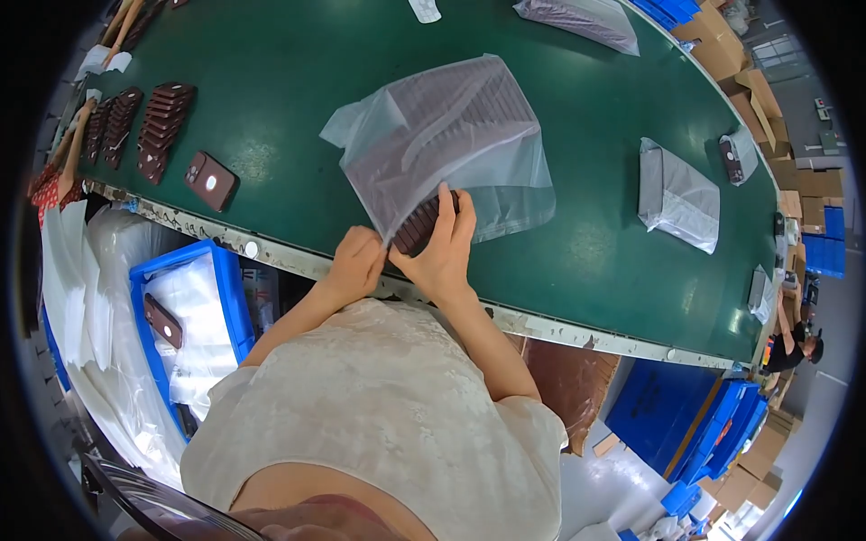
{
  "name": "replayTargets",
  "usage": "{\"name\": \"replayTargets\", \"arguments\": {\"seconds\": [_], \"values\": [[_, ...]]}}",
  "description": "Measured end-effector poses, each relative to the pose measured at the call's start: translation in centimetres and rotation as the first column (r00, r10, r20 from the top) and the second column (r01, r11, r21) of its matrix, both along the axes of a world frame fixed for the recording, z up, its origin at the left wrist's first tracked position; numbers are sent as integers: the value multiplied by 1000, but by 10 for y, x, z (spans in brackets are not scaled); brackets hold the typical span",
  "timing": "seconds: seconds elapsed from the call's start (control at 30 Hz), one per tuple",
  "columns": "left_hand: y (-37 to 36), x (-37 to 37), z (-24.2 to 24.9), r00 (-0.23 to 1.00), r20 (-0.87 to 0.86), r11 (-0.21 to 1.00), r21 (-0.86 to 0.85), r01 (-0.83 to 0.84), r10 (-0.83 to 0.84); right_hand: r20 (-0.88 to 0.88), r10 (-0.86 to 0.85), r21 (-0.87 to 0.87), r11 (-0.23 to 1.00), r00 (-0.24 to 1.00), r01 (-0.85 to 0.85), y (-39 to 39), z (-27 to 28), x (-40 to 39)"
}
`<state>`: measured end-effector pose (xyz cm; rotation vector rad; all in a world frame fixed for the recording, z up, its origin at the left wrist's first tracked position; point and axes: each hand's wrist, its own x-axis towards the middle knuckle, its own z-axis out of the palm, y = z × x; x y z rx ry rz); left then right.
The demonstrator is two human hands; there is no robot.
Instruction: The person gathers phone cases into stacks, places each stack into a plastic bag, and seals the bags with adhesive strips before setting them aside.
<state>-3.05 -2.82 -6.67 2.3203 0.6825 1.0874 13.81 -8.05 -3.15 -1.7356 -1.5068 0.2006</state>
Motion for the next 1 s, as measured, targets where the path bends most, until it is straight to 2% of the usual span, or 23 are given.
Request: {"name": "replayTargets", "arguments": {"seconds": [0.13,0.27,0.43,0.53,0.67,0.8,0.9,0.97,1.0], "values": [[-2,-9,6,999,4,999,-9,32,-32,-38,-37,100,994,999,41,23,-20,-11],[4,-11,9,999,-39,1000,-11,3,-3,-7,-45,134,990,999,45,30,-9,-16],[-1,-12,11,996,-45,997,-12,78,-79,-28,-21,148,989,999,25,48,-24,-24],[4,-13,14,992,-94,996,22,88,-85,-140,46,86,996,989,-34,39,-24,-20],[0,-13,14,996,-71,998,24,56,-54,-259,11,73,997,966,9,37,-29,-26],[-4,-13,21,993,-103,999,-7,52,-52,-293,15,92,996,956,12,44,-48,-37],[8,-19,40,947,-256,959,-253,130,-195,-219,28,71,997,975,-13,45,-49,-31],[40,-28,65,959,-242,961,-266,79,-145,-175,36,58,998,984,-26,45,-47,-28],[62,-27,70,987,-160,966,-253,-59,18,-208,49,64,997,977,-37,44,-44,-27]]}}
